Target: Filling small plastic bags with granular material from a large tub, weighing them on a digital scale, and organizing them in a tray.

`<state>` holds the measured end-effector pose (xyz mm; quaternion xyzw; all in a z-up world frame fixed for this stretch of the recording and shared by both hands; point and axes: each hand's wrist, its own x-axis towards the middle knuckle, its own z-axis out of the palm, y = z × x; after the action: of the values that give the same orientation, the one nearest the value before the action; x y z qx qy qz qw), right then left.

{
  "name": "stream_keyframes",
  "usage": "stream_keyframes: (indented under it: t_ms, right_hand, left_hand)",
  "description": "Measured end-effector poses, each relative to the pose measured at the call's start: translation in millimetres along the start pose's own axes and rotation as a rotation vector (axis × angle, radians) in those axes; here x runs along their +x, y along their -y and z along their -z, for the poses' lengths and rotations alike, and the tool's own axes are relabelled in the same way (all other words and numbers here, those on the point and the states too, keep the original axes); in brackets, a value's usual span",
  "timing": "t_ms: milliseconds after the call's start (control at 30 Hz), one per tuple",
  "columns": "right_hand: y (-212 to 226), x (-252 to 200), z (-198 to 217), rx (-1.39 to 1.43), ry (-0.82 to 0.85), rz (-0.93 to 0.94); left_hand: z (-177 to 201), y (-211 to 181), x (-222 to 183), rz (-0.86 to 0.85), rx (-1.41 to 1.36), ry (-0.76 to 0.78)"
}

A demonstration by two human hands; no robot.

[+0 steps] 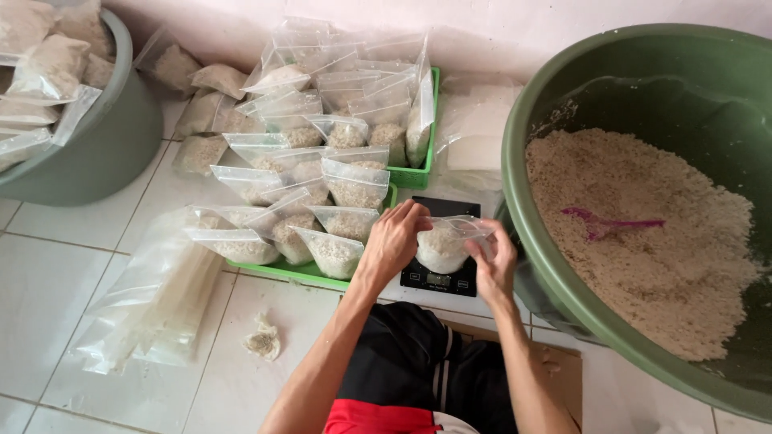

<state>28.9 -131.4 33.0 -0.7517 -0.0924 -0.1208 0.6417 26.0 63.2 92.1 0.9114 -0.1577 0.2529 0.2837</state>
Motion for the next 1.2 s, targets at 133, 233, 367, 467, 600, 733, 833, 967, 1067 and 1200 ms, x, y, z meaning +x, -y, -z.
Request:
stream_keyframes:
  t_ms: [133, 233, 367, 467, 600, 733, 833, 967, 1067, 1200]
  right_hand:
    - [2.2, -6.6, -10.5, 0.001, -0.145, 0.016]
    - [9.8, -5.2, -11.7, 0.008, -0.146, 0.074]
    - [7.2, -4.4, -13.8, -0.026, -0.199, 0.121]
    - [15.7, -4.1, -13.4, -0.045, -0.223, 0.138]
    - [30.2, -4.7, -19.1, -0.07, -0.252, 0.192]
    - [25.9, -3.7, -16.1, -0.045, -0.254, 0.197]
    - [23.7, -3.7, -15.3, -0.024, -0.262, 0.197]
    - [26.3, -3.3, -11.7, 0.004, -0.229, 0.206]
    - [24.4, 0.3, -8.5, 0.045, -0.174, 0.214]
    - [23.7, 0.4, -9.0, 0.065, -0.159, 0.198]
  left_hand:
    - [-4.4, 10.2, -0.7, -0.032, 0.016, -0.009]
    - [2.8, 6.6, 0.6, -0.056, 0.029, -0.006]
    - [8.3, 5.0, 4.8, -0.075, 0.026, 0.056]
    - [22.1, 1.2, 9.7, -0.057, -0.034, 0.154]
    - [25.7, -7.9, 16.0, -0.047, -0.111, 0.279]
    - [19.7, -10.9, 18.9, -0.153, 0.046, 0.255]
    - [13.0, -5.1, 19.7, -0.203, 0.115, 0.246]
    - [9.2, -2.3, 22.3, -0.232, 0.148, 0.286]
    - [9.1, -1.9, 25.5, -0.252, 0.131, 0.315]
    - [4.9, 1.4, 29.3, -0.246, 0.124, 0.379]
